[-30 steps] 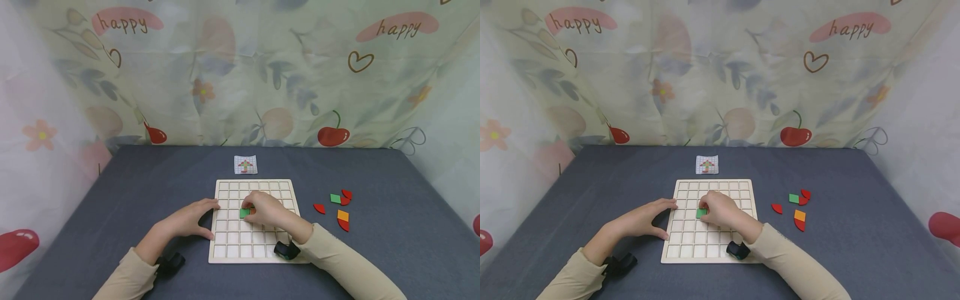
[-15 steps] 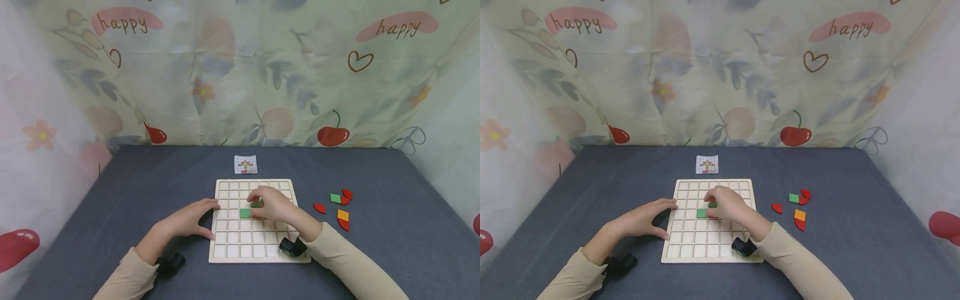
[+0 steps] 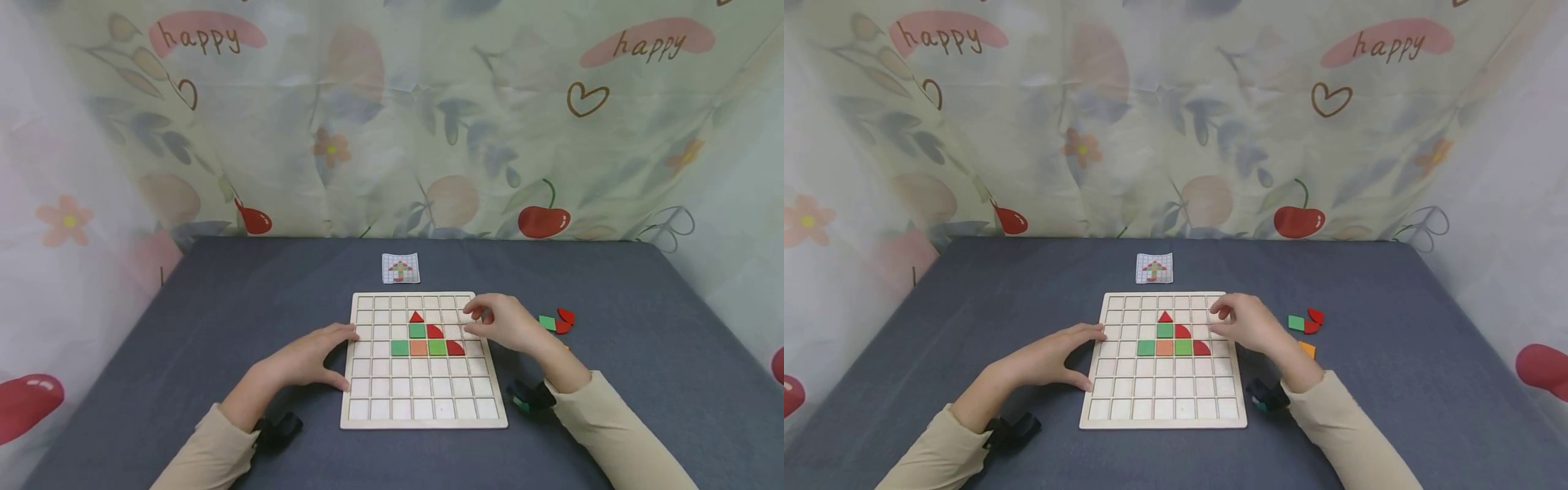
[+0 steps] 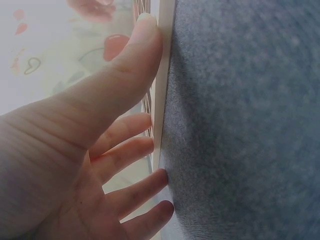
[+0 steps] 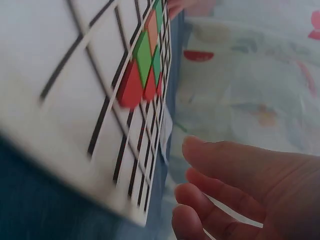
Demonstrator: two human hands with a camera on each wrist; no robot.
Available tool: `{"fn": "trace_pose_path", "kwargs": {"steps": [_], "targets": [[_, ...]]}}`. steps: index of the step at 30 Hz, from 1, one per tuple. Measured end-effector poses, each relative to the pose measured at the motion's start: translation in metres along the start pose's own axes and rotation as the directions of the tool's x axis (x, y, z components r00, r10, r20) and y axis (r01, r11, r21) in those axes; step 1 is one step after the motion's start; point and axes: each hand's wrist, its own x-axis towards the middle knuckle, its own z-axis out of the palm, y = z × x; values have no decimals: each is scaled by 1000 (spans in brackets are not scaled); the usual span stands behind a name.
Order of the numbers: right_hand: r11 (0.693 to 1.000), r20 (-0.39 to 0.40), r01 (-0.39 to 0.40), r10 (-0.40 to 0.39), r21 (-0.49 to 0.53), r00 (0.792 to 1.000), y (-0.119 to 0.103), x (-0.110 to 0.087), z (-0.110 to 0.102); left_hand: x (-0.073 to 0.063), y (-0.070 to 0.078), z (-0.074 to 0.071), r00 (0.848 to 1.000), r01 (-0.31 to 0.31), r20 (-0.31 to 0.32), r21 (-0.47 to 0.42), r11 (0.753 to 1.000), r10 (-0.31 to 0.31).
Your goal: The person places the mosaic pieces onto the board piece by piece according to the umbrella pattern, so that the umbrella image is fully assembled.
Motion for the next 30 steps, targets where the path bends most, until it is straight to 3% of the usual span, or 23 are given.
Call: {"fn": "trace_pose_path", "kwargs": {"steps": [10, 18, 30], "targets": [[996, -10, -93, 93, -15, 996, 36, -24, -26, 0, -1, 0, 1000, -9, -3, -3, 1000, 9], [992, 11, -116, 117, -39, 993, 54, -36, -26, 0, -1, 1, 1000, -24, -4, -5, 1000, 24], [992, 41, -129, 130, -10, 991, 63, -36, -22, -1, -2, 0, 1000, -29, -1, -12, 1000, 28]]}}
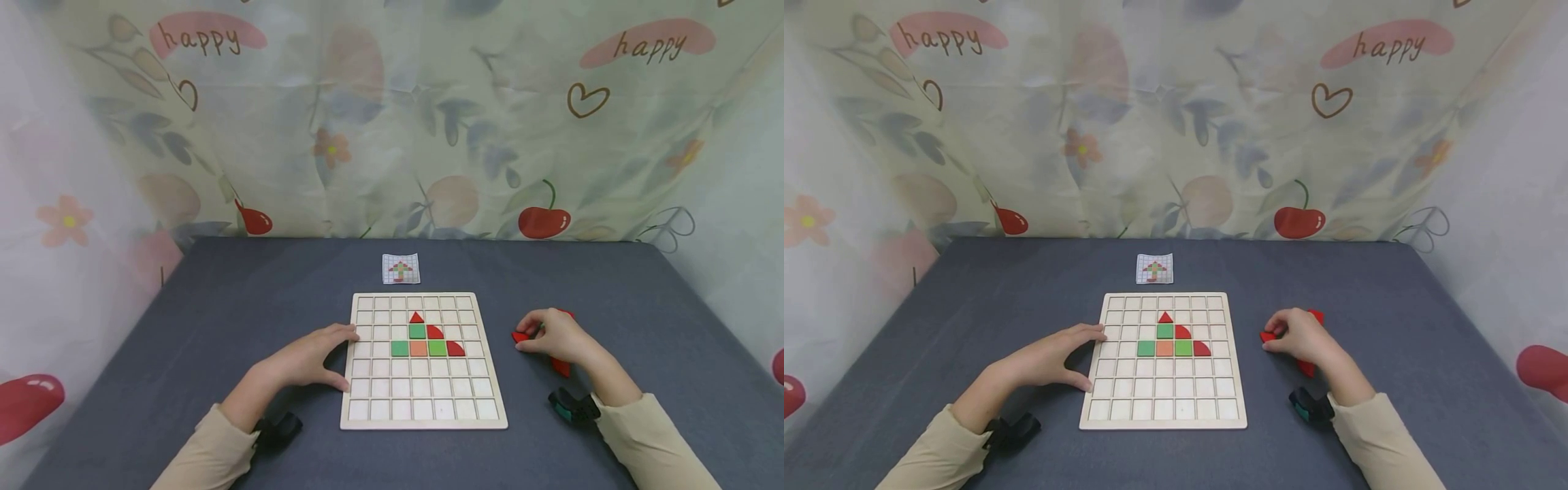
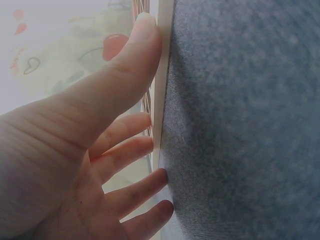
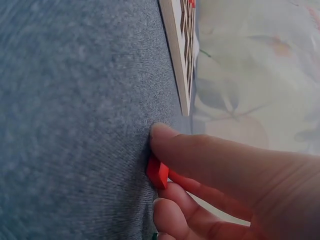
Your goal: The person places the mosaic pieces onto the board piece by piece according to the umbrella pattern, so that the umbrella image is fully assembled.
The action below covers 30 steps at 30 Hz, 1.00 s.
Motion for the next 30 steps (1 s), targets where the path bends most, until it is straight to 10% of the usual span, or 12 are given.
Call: {"fn": "trace_pose_path", "kwargs": {"steps": [30], "targets": [[986, -133, 167, -165, 3, 977, -43, 2, 6, 0, 1, 0, 1000, 4, 4, 2, 1000, -4]]}}
